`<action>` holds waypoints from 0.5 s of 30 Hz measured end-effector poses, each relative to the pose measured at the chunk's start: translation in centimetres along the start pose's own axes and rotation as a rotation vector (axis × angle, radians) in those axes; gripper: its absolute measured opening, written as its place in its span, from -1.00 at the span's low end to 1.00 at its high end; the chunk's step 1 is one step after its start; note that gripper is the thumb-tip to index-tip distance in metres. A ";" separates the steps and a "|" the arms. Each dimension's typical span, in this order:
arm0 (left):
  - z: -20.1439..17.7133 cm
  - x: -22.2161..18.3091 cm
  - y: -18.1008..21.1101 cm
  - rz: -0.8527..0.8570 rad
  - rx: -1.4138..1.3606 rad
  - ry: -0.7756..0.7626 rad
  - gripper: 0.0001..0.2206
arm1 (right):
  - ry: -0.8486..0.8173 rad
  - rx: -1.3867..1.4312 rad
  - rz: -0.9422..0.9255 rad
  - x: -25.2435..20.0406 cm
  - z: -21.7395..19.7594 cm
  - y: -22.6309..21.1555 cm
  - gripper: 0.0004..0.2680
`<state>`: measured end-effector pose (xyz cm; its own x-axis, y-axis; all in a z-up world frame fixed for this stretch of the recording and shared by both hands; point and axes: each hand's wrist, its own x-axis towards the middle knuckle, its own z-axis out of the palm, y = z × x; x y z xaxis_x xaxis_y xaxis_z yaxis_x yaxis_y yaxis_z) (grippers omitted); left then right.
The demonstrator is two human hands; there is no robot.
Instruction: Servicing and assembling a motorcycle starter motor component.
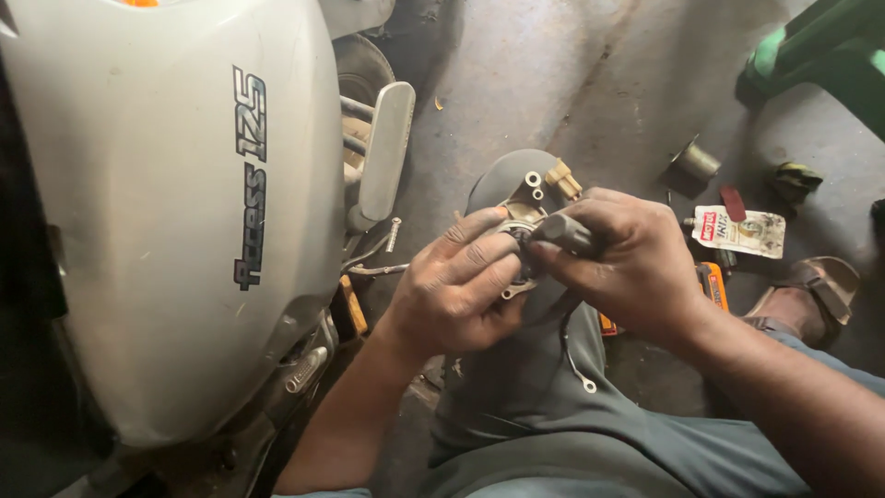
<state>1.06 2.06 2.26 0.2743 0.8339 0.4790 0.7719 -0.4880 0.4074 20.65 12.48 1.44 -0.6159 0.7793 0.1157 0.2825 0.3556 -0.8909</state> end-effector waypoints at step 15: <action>-0.5 0.1 0.6 0.016 0.023 -0.034 -0.66 | -0.130 -0.211 0.023 -0.3 -0.4 -1.4 -0.86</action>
<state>1.25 1.76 2.96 0.3057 0.8348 0.4579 0.7803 -0.4953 0.3820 20.76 11.94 2.83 -0.6931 0.7203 0.0263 0.4366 0.4486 -0.7798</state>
